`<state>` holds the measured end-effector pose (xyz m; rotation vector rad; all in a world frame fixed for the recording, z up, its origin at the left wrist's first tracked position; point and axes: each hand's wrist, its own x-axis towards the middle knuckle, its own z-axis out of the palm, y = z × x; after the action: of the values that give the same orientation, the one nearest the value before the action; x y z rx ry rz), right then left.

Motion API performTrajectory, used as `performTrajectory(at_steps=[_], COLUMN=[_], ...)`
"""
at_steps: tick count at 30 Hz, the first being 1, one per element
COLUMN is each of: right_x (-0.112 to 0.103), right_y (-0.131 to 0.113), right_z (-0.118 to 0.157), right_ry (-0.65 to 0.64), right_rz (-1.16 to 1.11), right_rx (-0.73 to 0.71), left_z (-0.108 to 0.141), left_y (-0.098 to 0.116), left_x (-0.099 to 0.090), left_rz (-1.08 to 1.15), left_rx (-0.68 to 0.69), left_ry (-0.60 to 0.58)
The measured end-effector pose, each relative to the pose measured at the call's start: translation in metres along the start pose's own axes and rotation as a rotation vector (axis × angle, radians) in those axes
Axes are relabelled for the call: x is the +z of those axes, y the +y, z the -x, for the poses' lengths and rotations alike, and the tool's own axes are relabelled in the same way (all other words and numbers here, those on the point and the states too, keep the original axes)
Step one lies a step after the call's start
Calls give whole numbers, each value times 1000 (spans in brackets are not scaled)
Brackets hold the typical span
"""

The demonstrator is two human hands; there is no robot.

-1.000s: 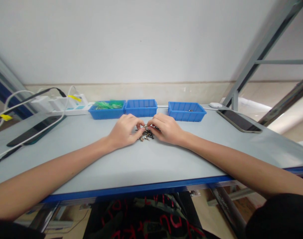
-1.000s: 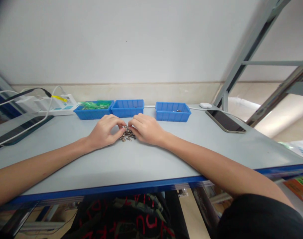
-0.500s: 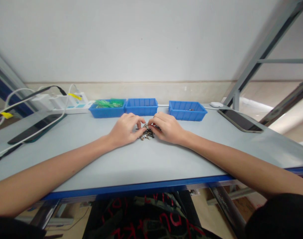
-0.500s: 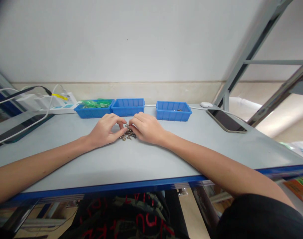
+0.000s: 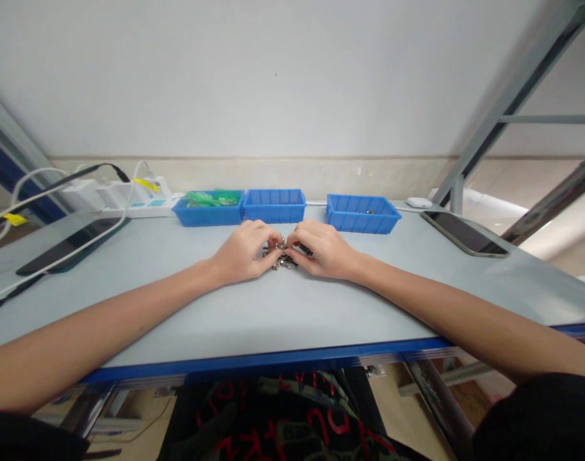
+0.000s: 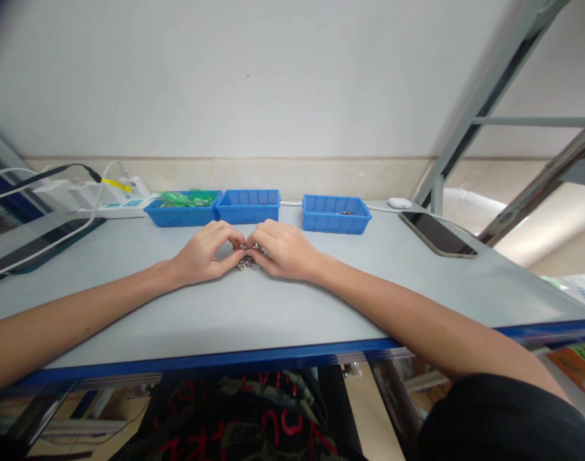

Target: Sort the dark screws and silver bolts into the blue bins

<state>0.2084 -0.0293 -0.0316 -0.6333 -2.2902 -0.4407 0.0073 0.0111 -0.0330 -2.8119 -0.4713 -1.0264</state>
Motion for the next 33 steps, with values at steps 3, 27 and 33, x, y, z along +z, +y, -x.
performTrajectory(at_steps=[3, 27, 33], right_x=[0, 0, 0], right_y=[0, 3, 2], right_z=[1, 0, 1], right_ry=[-4, 52, 19], right_rz=[-6, 114, 58], right_rx=[5, 24, 36], left_z=[0, -2, -1], left_y=[0, -2, -2], left_x=[0, -1, -1], left_rz=[4, 41, 24], left_rx=[0, -43, -40], left_ry=[-2, -95, -95])
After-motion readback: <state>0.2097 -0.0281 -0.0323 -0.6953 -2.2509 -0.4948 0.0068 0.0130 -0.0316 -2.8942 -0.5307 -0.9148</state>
